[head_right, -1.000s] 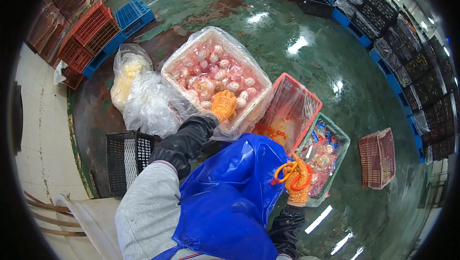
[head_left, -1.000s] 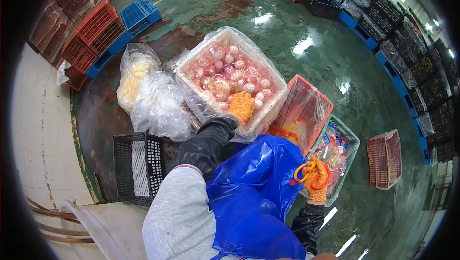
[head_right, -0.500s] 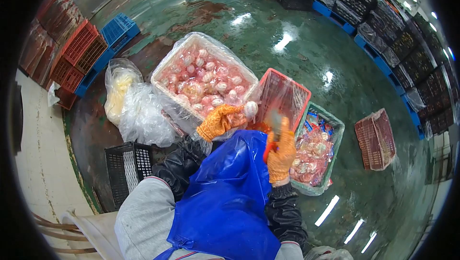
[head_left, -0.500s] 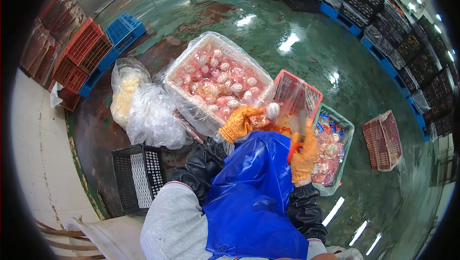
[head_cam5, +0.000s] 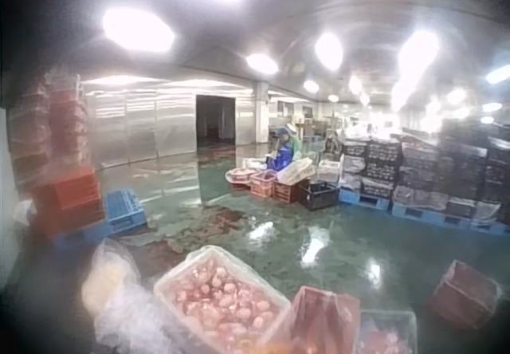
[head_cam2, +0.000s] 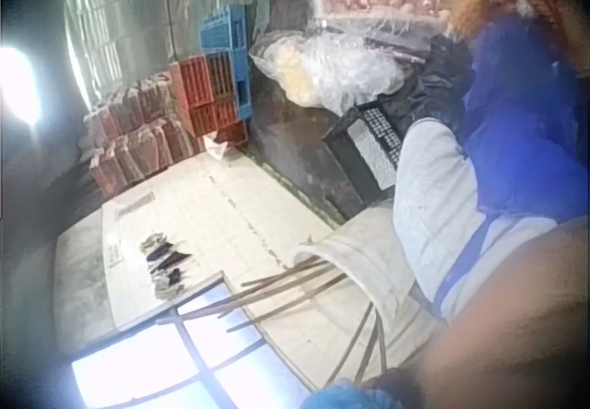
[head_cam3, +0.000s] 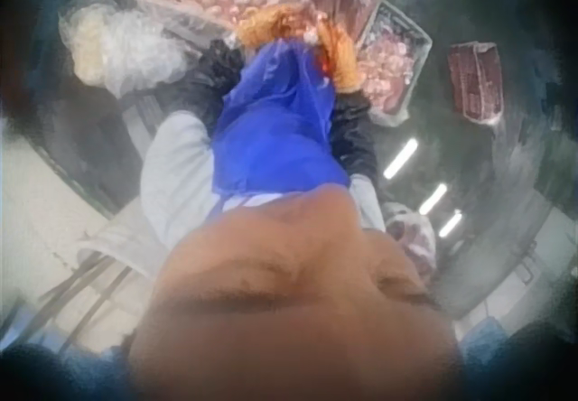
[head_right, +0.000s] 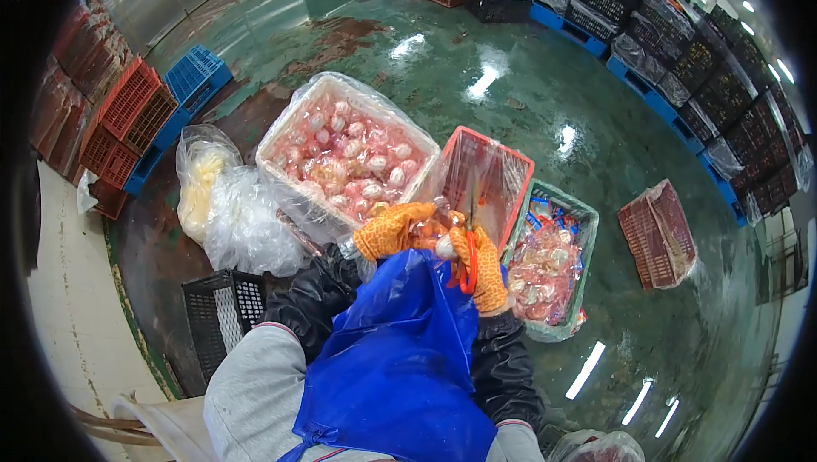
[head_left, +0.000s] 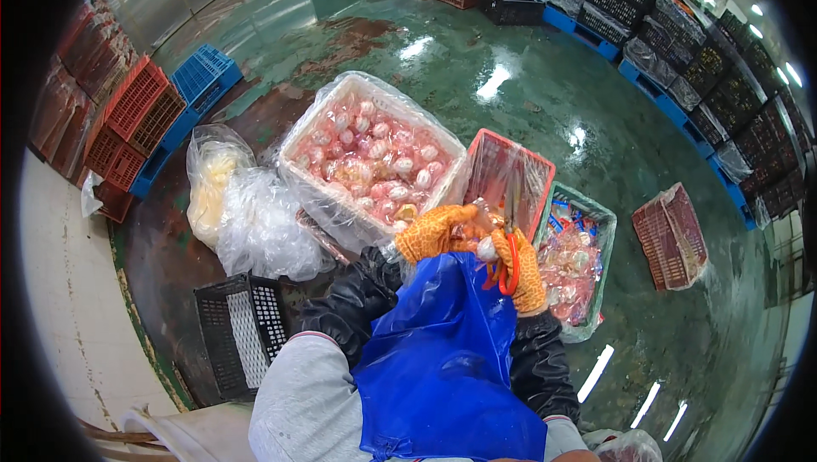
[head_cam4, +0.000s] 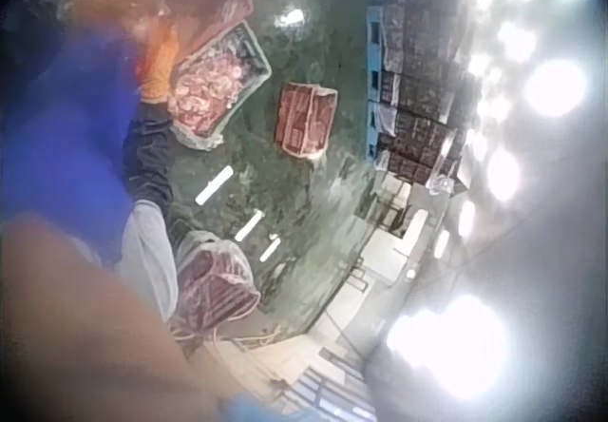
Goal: The person uses orange-handled shears to cut pieces of raw meat from a large plastic bag into smaller portions. The cut meat is placed into a red plastic crate. The person repeatedly reaches into the bag, cuts the meat, and transfers it to the crate.
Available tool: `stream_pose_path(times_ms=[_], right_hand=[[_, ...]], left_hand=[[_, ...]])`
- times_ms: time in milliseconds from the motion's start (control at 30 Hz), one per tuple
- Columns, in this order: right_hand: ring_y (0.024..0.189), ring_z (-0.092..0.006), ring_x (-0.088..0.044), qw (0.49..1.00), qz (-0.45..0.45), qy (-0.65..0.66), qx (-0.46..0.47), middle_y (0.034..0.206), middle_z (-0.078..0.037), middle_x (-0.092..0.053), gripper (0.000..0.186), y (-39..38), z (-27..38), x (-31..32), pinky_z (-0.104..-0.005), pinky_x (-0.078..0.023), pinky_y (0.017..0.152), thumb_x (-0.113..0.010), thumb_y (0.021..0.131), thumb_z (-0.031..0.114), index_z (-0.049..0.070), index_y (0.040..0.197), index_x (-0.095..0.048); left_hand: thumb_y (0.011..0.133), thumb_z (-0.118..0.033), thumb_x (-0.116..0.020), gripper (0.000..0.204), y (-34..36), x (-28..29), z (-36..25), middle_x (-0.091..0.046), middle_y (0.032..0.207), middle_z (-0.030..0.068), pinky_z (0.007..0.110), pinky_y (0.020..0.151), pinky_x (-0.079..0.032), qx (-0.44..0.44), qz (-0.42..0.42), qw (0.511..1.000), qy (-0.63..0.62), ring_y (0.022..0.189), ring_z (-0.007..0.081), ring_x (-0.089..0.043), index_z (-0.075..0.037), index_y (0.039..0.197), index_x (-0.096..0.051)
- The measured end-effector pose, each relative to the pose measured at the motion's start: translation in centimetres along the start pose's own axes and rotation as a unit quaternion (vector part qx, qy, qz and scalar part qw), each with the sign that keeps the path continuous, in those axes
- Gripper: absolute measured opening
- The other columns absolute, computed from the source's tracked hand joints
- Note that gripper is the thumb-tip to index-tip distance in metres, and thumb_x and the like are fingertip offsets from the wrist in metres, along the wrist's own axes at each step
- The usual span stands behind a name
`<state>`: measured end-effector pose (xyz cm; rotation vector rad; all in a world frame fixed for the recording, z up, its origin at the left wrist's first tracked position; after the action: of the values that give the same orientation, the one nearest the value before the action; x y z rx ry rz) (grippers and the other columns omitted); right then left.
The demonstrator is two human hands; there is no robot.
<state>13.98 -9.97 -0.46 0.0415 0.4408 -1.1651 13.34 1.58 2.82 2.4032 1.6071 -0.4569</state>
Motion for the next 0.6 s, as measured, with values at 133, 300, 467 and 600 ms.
stream_pose_path(times_ms=[133,300,467,600], right_hand=[[0.052,-0.0143,-0.054,0.987,-0.068,0.131,0.057,0.077,-0.005,-0.057,0.025,0.3,-0.8,2.0,-0.0253,-0.043,0.041,-0.057,0.085,0.016,0.008,0.109,-0.051],[0.075,-0.0081,-0.053,0.986,-0.13,0.004,0.108,0.093,-0.001,-0.055,0.028,0.3,-2.2,3.1,-0.0197,-0.044,0.06,-0.052,0.088,0.012,0.006,0.115,-0.05],[0.078,-0.0085,-0.052,0.989,-0.117,0.046,0.084,0.094,-0.002,-0.054,0.028,-0.8,-1.6,1.9,-0.0193,-0.044,0.063,-0.051,0.089,0.011,0.005,0.116,-0.049],[0.076,-0.0099,-0.053,0.985,-0.119,0.016,0.126,0.094,-0.003,-0.054,0.03,-0.9,-0.3,1.2,-0.0204,-0.046,0.062,-0.052,0.088,0.008,0.005,0.117,-0.047]], left_hand=[[0.088,-0.039,-0.049,0.038,0.2,1.1,6.2,-0.057,0.099,0.0106,0.031,0.074,-0.05,0.066,-0.12,0.963,-0.231,0.087,0.0192,-0.057,-0.006,0.107,-0.051],[0.088,-0.04,-0.051,0.031,-0.2,-1.0,4.9,-0.051,0.063,-0.001,0.02,0.038,-0.032,0.041,-0.209,0.974,0.08,0.044,0.0071,-0.043,-0.01,0.092,-0.053],[0.087,-0.04,-0.052,0.03,0.0,-2.1,4.6,-0.045,0.054,-0.0036,0.02,0.033,-0.027,0.057,-0.194,0.979,0.016,0.038,0.0065,-0.038,-0.011,0.079,-0.053],[0.087,-0.044,-0.05,0.033,0.7,-1.5,6.3,-0.046,0.054,-0.002,0.02,0.032,-0.026,0.054,-0.189,0.98,0.01,0.036,0.0073,-0.038,-0.012,0.08,-0.053]])
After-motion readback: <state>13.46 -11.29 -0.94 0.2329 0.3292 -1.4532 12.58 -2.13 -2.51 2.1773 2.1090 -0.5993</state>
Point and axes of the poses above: each hand's wrist, its own y-axis towards the middle knuckle, its own x-axis out of the back of the hand, z = x × y, the point moved 10 cm from there along y, towards the middle knuckle
